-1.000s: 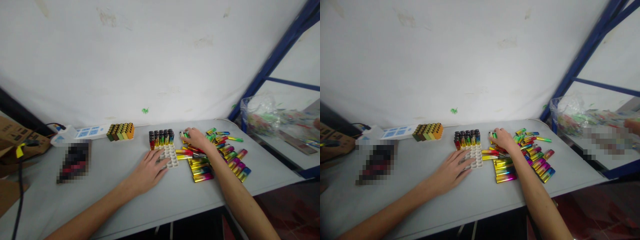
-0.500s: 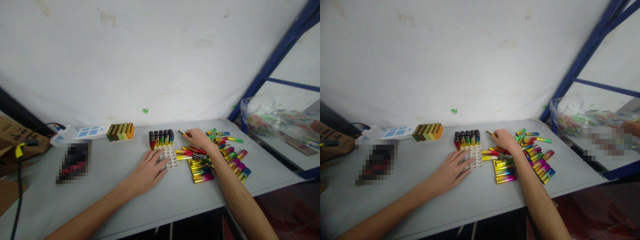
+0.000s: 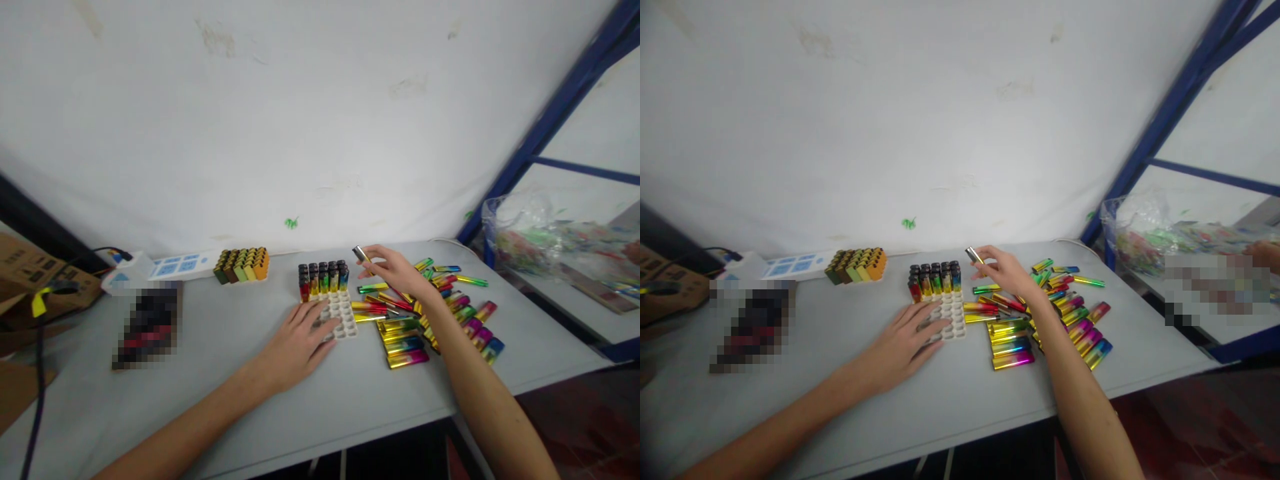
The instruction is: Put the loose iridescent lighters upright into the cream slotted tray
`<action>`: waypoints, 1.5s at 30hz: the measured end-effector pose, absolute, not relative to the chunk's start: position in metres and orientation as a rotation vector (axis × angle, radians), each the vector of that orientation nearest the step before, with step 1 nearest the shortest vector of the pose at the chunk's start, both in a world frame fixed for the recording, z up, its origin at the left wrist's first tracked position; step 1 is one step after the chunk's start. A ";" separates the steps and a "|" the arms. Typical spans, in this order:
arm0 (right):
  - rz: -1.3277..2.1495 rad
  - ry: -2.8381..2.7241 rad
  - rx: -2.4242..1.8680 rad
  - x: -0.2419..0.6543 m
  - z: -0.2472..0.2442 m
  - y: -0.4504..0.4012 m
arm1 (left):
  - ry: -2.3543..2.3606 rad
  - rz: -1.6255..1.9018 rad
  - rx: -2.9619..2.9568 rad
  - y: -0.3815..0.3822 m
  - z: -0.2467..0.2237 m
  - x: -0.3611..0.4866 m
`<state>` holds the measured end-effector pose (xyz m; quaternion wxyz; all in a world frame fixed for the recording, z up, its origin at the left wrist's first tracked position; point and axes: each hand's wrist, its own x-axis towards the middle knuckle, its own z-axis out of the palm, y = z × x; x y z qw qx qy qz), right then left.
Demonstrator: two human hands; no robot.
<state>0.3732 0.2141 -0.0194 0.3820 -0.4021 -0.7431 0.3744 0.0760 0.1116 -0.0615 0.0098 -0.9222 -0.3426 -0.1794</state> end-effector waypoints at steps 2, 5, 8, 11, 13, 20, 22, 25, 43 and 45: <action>1.042 -1.848 -0.923 0.369 -0.018 0.211 | -1.062 -0.566 -2.877 0.112 -0.062 0.076; 1.141 -1.818 -0.820 0.364 -0.014 0.206 | -1.052 -0.564 -2.877 0.112 -0.062 0.076; 1.195 -1.817 -0.751 0.360 -0.008 0.201 | -1.056 -0.561 -2.874 0.112 -0.061 0.076; 1.175 -1.847 -0.762 0.356 -0.002 0.196 | -1.058 -0.555 -2.879 0.111 -0.061 0.076; 1.136 -1.853 -0.804 0.353 0.001 0.193 | -1.056 -0.566 -2.878 0.111 -0.061 0.076; 1.048 -1.852 -0.855 0.336 -0.002 0.187 | -1.064 -0.588 -2.857 0.111 -0.061 0.077; 0.999 -1.840 -0.843 0.331 -0.007 0.188 | -1.059 -0.583 -2.852 0.110 -0.060 0.077; 0.937 -1.852 -0.827 0.322 -0.014 0.189 | -1.054 -0.572 -2.846 0.109 -0.059 0.078; 0.407 -2.084 -0.802 0.280 -0.036 0.184 | -1.141 -0.536 -2.803 0.101 -0.058 0.087; 0.369 -2.133 -0.776 0.279 -0.038 0.184 | -1.134 -0.536 -2.810 0.101 -0.057 0.087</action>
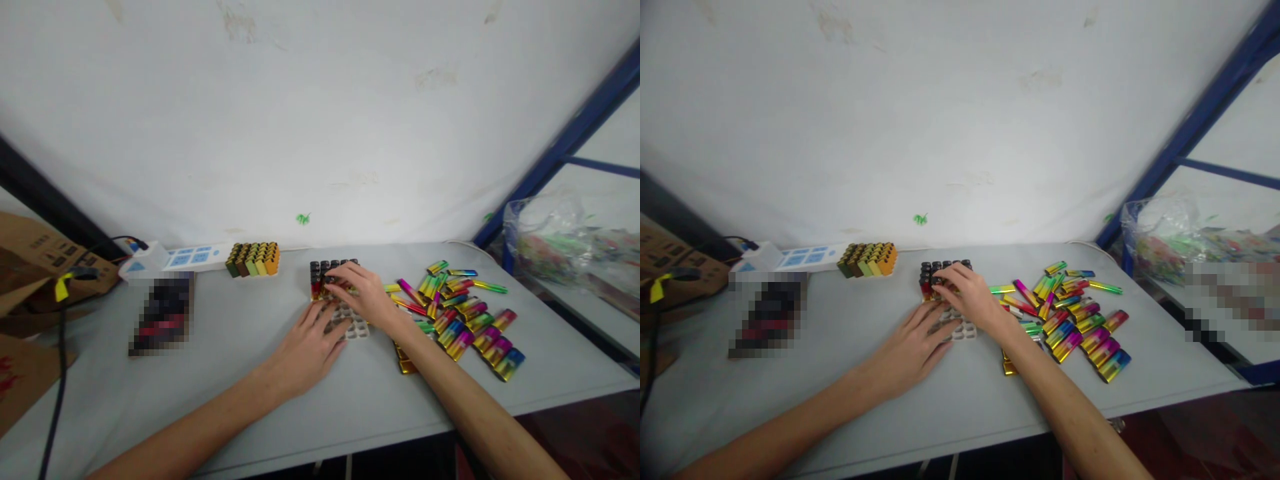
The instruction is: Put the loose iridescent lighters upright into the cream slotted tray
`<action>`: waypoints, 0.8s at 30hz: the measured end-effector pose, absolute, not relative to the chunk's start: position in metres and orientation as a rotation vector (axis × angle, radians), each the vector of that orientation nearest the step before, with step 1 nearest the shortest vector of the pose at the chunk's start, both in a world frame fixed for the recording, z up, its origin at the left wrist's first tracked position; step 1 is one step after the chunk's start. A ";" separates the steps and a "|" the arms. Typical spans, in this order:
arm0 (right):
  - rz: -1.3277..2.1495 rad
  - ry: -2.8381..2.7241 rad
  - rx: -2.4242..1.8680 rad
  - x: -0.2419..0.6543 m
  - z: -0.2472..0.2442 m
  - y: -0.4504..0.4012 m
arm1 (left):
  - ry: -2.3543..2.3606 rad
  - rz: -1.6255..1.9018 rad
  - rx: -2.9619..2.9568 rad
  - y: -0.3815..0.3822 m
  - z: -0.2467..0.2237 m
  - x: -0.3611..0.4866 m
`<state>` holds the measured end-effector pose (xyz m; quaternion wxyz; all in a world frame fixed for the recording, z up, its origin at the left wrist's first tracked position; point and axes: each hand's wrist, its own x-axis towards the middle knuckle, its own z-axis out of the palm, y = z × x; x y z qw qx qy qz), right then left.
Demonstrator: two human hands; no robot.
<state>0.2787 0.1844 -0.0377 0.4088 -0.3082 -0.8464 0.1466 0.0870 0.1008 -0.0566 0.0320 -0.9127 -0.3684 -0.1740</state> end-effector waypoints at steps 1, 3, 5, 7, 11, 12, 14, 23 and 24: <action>0.358 -2.151 -0.770 0.278 -0.039 0.185 | -1.128 -0.534 -2.812 0.101 -0.056 0.087; 0.355 -2.172 -0.765 0.277 -0.041 0.185 | -1.121 -0.531 -2.805 0.101 -0.057 0.087; 0.373 -2.162 -0.773 0.276 -0.043 0.186 | -1.123 -0.538 -2.788 0.102 -0.058 0.087; 0.397 -2.146 -0.795 0.276 -0.045 0.187 | -1.125 -0.550 -2.773 0.102 -0.059 0.087; 0.359 -2.177 -0.851 0.275 -0.046 0.186 | -1.118 -0.560 -2.787 0.103 -0.060 0.086; 0.322 -2.188 -0.852 0.274 -0.045 0.185 | -1.116 -0.561 -2.795 0.103 -0.060 0.086; 0.232 -2.201 -0.854 0.273 -0.041 0.182 | -1.113 -0.561 -2.809 0.104 -0.059 0.085; 0.006 -2.100 -1.255 0.344 -0.019 0.208 | -1.079 -0.596 -2.871 0.109 -0.061 0.078; -0.015 -2.096 -1.314 0.359 -0.019 0.213 | -1.079 -0.597 -2.876 0.110 -0.061 0.078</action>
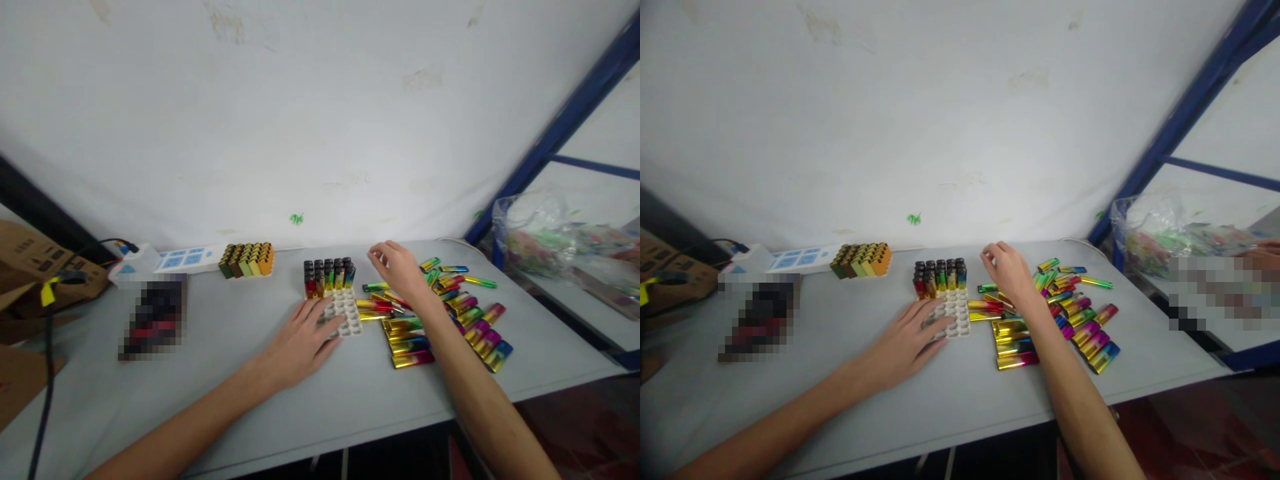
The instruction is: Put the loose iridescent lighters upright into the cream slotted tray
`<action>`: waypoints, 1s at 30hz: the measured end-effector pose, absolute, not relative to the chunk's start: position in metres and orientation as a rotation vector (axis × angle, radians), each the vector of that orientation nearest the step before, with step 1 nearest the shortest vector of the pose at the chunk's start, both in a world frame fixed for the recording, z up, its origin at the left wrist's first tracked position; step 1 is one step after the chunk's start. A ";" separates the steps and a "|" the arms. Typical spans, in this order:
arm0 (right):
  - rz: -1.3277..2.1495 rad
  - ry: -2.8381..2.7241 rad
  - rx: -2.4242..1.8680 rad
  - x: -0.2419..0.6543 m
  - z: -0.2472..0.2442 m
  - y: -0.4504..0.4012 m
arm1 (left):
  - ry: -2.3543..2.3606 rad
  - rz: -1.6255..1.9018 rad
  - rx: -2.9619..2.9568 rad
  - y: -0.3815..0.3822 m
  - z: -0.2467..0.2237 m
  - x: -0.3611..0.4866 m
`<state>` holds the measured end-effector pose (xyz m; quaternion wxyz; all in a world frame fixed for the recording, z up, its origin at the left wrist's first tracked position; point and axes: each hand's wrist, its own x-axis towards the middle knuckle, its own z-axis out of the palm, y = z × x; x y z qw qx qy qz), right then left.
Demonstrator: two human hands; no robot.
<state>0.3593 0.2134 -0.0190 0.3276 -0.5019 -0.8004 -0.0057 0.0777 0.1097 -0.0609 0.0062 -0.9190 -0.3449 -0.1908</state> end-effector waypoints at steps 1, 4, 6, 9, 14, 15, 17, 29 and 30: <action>-0.010 -2.103 -1.362 0.374 -0.019 0.218 | -1.081 -0.595 -2.879 0.110 -0.061 0.077; 0.183 -2.240 -1.401 0.404 -0.021 0.223 | -1.072 -0.576 -2.888 0.112 -0.060 0.076; 0.356 -2.336 -1.403 0.408 -0.021 0.222 | -1.057 -0.568 -2.889 0.113 -0.060 0.076; 0.513 -2.424 -1.415 0.398 -0.022 0.217 | -1.040 -0.568 -2.891 0.114 -0.059 0.075; 0.565 -2.438 -1.352 0.377 -0.025 0.211 | -1.051 -0.581 -2.916 0.116 -0.059 0.074; 0.540 -2.421 -1.338 0.376 -0.026 0.211 | -1.051 -0.591 -2.919 0.117 -0.059 0.074; 0.488 -2.366 -1.300 0.376 -0.028 0.212 | -1.043 -0.611 -2.915 0.117 -0.059 0.073; 0.335 -2.162 -0.927 0.365 -0.010 0.207 | -1.030 -0.639 -2.919 0.118 -0.064 0.072; 0.313 -2.152 -0.904 0.364 -0.009 0.206 | -1.031 -0.637 -2.919 0.118 -0.064 0.072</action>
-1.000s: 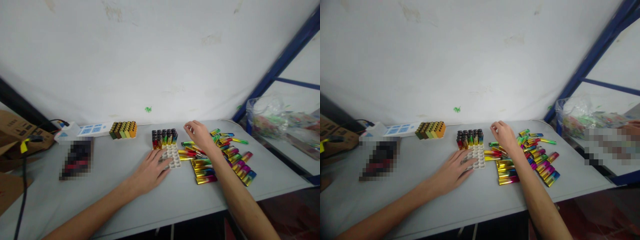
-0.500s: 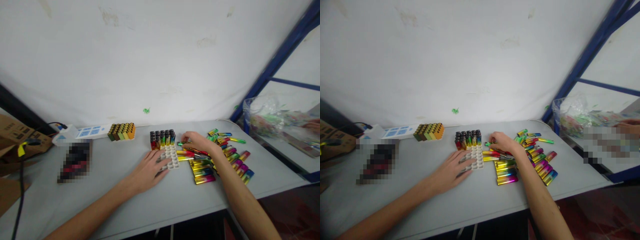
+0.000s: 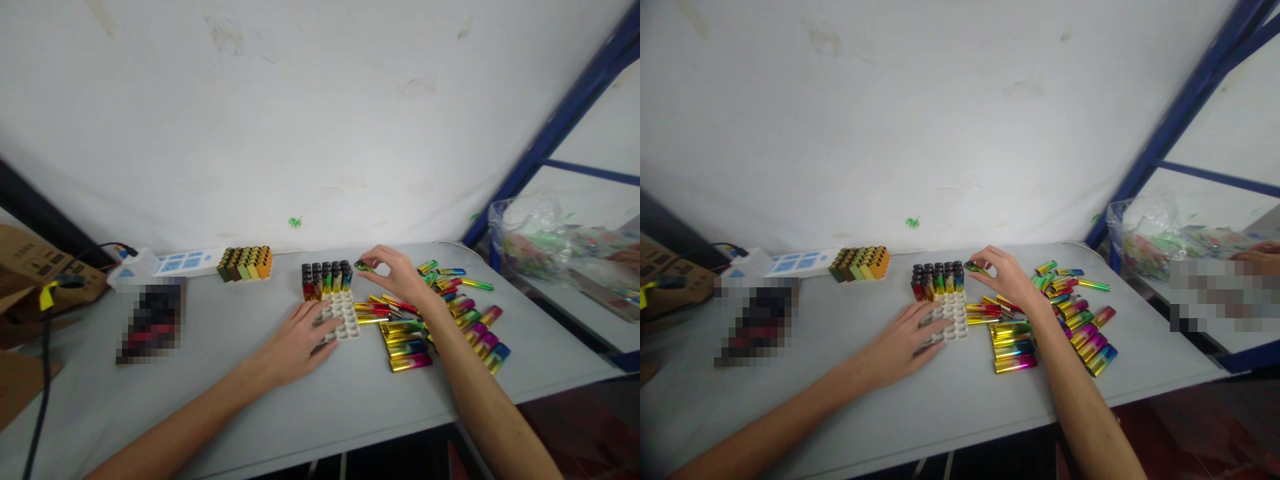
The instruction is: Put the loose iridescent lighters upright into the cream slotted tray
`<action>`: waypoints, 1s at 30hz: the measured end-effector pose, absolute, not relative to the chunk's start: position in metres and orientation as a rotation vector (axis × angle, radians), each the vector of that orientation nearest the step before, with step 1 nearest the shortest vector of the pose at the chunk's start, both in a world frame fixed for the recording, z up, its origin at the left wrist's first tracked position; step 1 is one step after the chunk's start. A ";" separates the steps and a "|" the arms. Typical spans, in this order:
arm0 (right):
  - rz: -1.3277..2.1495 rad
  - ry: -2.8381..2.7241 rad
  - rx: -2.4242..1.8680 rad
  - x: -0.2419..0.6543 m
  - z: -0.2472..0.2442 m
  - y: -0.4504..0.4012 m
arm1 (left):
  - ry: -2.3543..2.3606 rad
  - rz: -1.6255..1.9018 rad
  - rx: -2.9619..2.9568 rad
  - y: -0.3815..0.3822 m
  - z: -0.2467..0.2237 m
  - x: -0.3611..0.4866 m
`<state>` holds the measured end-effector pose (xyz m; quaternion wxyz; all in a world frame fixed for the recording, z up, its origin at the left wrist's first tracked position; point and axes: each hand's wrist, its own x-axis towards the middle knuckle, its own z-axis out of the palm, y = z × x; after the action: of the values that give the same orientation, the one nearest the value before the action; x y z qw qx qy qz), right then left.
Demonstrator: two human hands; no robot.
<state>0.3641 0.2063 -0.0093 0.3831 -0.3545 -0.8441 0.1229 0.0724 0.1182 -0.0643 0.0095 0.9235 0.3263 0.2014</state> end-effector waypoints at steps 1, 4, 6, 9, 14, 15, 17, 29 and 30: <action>0.295 -2.143 -0.884 0.363 -0.009 0.205 | 1.022 0.626 2.885 0.118 -0.064 0.073; 0.256 -2.118 -0.843 0.360 -0.007 0.202 | 1.034 0.618 2.896 0.118 -0.064 0.073; 0.234 -2.104 -0.821 0.358 -0.006 0.200 | 1.041 0.614 2.902 0.117 -0.064 0.074; 0.192 -2.082 -0.795 0.355 -0.003 0.197 | 1.049 0.607 2.905 0.117 -0.064 0.074; 0.119 -2.019 -0.793 0.351 -0.002 0.194 | 1.050 0.610 2.892 0.116 -0.061 0.075; 0.118 -2.003 -0.796 0.350 -0.002 0.193 | 1.049 0.613 2.885 0.116 -0.061 0.076; 0.152 -1.981 -0.806 0.347 -0.002 0.192 | 1.045 0.616 2.878 0.115 -0.061 0.076; 0.712 -1.936 -0.773 0.333 0.001 0.183 | 1.055 0.616 2.897 0.115 -0.062 0.075; 0.675 -1.975 -0.761 0.330 0.002 0.182 | 1.056 0.613 2.899 0.115 -0.062 0.075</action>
<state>0.3303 0.1822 0.0016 0.4441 -0.3069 -0.7965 0.2723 0.0754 0.1146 -0.0620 -0.0021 0.9216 0.3357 0.1948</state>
